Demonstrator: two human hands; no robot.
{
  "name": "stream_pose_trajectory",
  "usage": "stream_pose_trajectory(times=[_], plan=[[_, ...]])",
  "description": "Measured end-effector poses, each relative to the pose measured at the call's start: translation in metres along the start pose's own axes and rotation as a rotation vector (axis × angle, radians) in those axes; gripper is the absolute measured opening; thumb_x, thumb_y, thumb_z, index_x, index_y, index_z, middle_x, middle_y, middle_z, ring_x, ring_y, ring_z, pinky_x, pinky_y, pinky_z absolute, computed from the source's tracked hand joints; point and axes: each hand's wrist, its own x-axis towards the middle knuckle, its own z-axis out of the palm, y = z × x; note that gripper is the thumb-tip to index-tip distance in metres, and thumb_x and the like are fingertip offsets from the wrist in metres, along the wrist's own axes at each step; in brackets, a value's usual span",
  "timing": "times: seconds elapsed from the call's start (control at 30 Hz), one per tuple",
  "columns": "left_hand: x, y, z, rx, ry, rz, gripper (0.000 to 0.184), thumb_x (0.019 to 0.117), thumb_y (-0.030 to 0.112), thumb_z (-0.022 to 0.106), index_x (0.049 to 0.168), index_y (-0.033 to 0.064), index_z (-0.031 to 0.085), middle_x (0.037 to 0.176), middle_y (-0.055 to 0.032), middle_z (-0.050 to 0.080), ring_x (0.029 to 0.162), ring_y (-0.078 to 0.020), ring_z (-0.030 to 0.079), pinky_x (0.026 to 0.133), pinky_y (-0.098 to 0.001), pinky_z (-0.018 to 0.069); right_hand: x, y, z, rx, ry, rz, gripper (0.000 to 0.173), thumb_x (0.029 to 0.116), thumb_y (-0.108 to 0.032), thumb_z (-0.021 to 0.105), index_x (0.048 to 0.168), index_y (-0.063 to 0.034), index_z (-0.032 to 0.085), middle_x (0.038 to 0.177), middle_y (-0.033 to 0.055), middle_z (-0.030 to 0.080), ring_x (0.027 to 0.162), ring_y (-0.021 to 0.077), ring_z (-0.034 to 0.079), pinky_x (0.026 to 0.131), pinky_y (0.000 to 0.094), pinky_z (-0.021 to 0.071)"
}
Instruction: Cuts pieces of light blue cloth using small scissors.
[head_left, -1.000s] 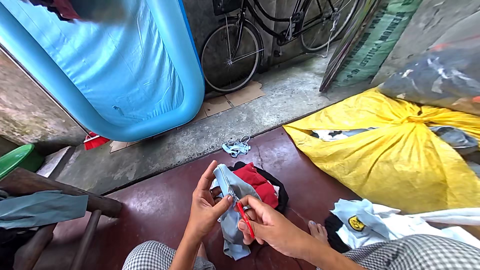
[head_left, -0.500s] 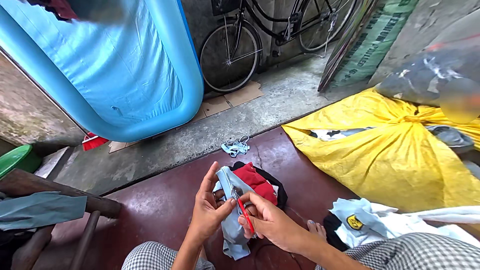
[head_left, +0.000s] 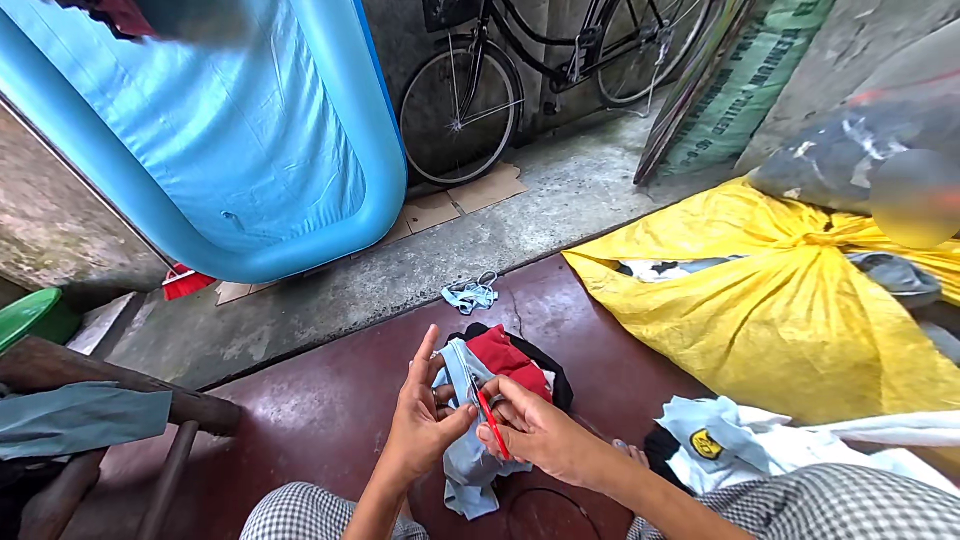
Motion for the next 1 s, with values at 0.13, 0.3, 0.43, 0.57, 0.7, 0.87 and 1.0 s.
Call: stream_pose_trajectory(times=[0.13, 0.3, 0.43, 0.57, 0.7, 0.87, 1.0], plan=[[0.000, -0.001, 0.000, 0.025, 0.012, -0.010, 0.109, 0.0812, -0.009, 0.077, 0.165, 0.0222, 0.015, 0.143, -0.0199, 0.052, 0.105, -0.0351, 0.071, 0.083, -0.0471, 0.0652, 0.001, 0.002, 0.001, -0.077, 0.056, 0.025, 0.050, 0.0944, -0.042, 0.070, 0.128, -0.0095, 0.051, 0.088, 0.0014, 0.065, 0.071, 0.0115, 0.064, 0.064, 0.0286, 0.0552], [0.004, -0.006, -0.003, -0.096, 0.076, -0.086, 0.100, 0.0832, -0.006, 0.075, 0.164, 0.0172, 0.019, 0.142, -0.0203, 0.054, 0.112, -0.0329, 0.067, 0.091, -0.0464, 0.0610, -0.001, -0.007, 0.002, -0.085, 0.102, 0.123, 0.036, 0.0979, -0.027, 0.066, 0.126, -0.0097, 0.052, 0.090, 0.0026, 0.069, 0.070, 0.0132, 0.068, 0.060, 0.0275, 0.0574], [0.012, -0.013, -0.003, -0.528, 0.343, -0.338, 0.044, 0.1060, 0.013, 0.044, 0.150, 0.0118, 0.045, 0.127, -0.0192, 0.064, 0.104, -0.0282, 0.069, 0.089, -0.0442, 0.0582, -0.001, -0.008, 0.002, -0.055, 0.076, 0.133, 0.035, 0.0980, -0.026, 0.066, 0.125, -0.0090, 0.052, 0.088, 0.0032, 0.069, 0.069, 0.0133, 0.068, 0.059, 0.0274, 0.0566], [0.021, -0.020, -0.005, -0.656, 0.568, -0.413, 0.033, 0.1071, 0.016, 0.044, 0.135, 0.0033, 0.057, 0.109, -0.0164, 0.069, 0.092, -0.0248, 0.070, 0.084, -0.0397, 0.0590, -0.006, -0.006, 0.012, 0.004, 0.015, 0.206, 0.032, 0.0994, -0.022, 0.063, 0.126, -0.0089, 0.051, 0.088, 0.0038, 0.070, 0.069, 0.0136, 0.068, 0.059, 0.0280, 0.0563], [0.024, -0.030, -0.008, -0.537, 0.735, -0.348, 0.032, 0.0991, -0.002, 0.057, 0.131, -0.0008, 0.058, 0.093, -0.0151, 0.068, 0.075, -0.0203, 0.068, 0.072, -0.0345, 0.0600, -0.010, 0.002, 0.028, 0.203, 0.031, 0.294, 0.032, 0.0990, -0.018, 0.065, 0.125, -0.0074, 0.050, 0.088, 0.0060, 0.069, 0.070, 0.0165, 0.069, 0.062, 0.0308, 0.0587], [0.023, -0.022, -0.011, -0.591, 0.652, -0.342, 0.034, 0.0992, -0.004, 0.053, 0.132, 0.0005, 0.058, 0.097, -0.0167, 0.068, 0.079, -0.0237, 0.069, 0.076, -0.0387, 0.0603, -0.012, 0.005, 0.032, 0.152, -0.005, 0.243, 0.031, 0.0989, -0.018, 0.064, 0.125, -0.0084, 0.050, 0.087, 0.0041, 0.069, 0.068, 0.0131, 0.067, 0.058, 0.0269, 0.0552], [0.021, -0.008, -0.012, -0.672, 0.546, -0.352, 0.036, 0.1012, -0.002, 0.045, 0.134, 0.0008, 0.058, 0.097, -0.0171, 0.070, 0.080, -0.0238, 0.071, 0.077, -0.0394, 0.0612, -0.013, 0.006, 0.033, 0.048, 0.024, 0.145, 0.033, 0.0985, -0.021, 0.064, 0.125, -0.0085, 0.050, 0.086, 0.0028, 0.068, 0.066, 0.0118, 0.065, 0.056, 0.0267, 0.0530]])
